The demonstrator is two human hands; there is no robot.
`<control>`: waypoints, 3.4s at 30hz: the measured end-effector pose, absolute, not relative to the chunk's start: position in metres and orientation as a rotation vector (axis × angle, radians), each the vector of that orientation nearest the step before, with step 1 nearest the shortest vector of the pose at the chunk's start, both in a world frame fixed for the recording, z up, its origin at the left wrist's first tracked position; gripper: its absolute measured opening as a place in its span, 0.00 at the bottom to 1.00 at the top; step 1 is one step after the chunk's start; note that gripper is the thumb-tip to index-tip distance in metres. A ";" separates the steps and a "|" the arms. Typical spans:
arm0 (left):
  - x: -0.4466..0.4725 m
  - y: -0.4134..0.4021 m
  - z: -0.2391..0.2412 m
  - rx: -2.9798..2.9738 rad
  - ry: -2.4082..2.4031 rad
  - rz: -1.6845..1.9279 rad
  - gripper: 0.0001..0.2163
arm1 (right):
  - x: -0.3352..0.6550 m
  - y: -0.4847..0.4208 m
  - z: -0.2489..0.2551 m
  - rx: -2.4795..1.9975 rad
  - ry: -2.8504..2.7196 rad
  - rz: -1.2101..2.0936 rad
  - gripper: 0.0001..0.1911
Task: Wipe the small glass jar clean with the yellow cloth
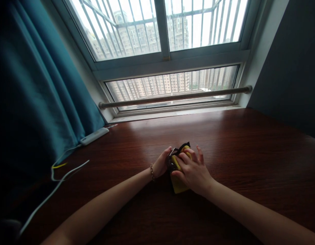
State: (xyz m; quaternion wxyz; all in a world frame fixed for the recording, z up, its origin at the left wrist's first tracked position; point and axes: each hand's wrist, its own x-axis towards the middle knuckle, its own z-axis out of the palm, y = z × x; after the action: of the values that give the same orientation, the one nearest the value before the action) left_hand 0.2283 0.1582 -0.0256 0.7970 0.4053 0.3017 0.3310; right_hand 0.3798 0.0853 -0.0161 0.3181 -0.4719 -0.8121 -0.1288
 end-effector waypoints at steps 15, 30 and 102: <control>0.224 0.158 -0.028 0.864 0.591 0.693 0.30 | 0.386 0.089 -0.005 -0.853 -2.223 0.550 0.19; 0.226 0.158 -0.027 0.881 0.640 0.736 0.29 | 0.383 0.086 -0.011 -1.213 -2.239 -0.349 0.18; 0.220 0.153 -0.018 0.767 0.411 0.915 0.29 | 0.384 0.091 -0.017 -0.852 -2.305 -0.164 0.28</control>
State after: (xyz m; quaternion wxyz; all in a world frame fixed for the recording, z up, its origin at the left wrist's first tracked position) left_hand 0.2201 0.1526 -0.0178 0.8072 0.3586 0.1923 0.4277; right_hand 0.3840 0.0907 -0.0167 0.3328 -0.3261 -0.8826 -0.0626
